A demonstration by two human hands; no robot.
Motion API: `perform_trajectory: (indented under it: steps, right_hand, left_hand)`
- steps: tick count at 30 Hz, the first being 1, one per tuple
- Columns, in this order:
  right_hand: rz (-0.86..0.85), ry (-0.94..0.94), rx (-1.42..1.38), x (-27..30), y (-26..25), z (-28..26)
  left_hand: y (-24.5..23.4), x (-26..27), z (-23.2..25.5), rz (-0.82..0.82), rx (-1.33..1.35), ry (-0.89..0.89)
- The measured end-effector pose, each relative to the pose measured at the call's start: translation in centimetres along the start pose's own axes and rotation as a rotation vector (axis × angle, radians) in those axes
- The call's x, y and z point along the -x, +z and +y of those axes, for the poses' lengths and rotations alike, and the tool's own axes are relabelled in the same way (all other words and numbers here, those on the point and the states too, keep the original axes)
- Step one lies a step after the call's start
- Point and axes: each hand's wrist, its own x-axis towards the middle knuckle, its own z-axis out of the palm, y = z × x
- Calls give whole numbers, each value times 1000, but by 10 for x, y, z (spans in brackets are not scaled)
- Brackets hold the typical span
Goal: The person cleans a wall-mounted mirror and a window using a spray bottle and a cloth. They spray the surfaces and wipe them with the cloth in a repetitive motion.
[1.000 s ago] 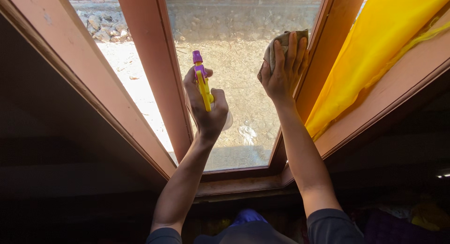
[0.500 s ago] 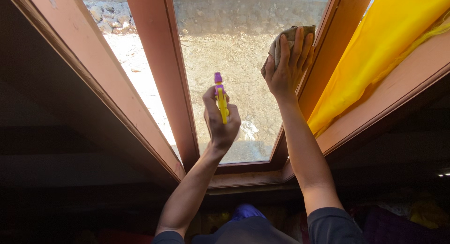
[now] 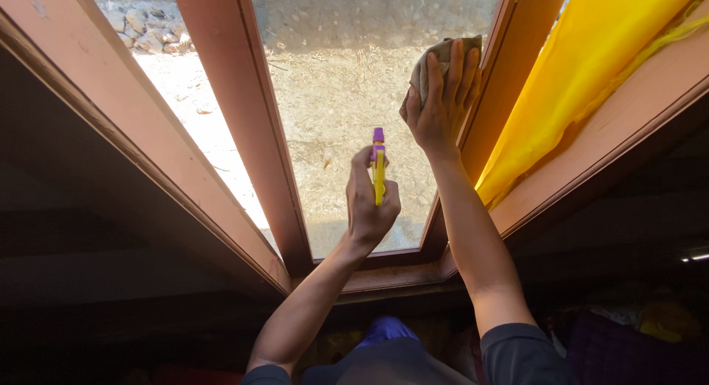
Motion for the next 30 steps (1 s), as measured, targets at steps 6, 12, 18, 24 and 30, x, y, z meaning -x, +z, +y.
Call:
perform_trajectory:
  steps: [6, 12, 18, 24, 30]
  right_hand:
    - [-3, 122, -32, 35, 3, -15]
    - [16, 160, -67, 9, 7, -12]
    - [177, 62, 25, -99, 34, 3]
    - [118, -181, -36, -110, 48, -39]
    - [133, -7, 7, -73, 41, -11]
  left_hand:
    - [16, 4, 4, -37, 50, -68]
    - [19, -28, 17, 22, 31, 23]
    - [12, -54, 26, 76, 57, -4]
    - [-3, -61, 15, 142, -5, 20]
    - [-24, -70, 6, 112, 6, 52]
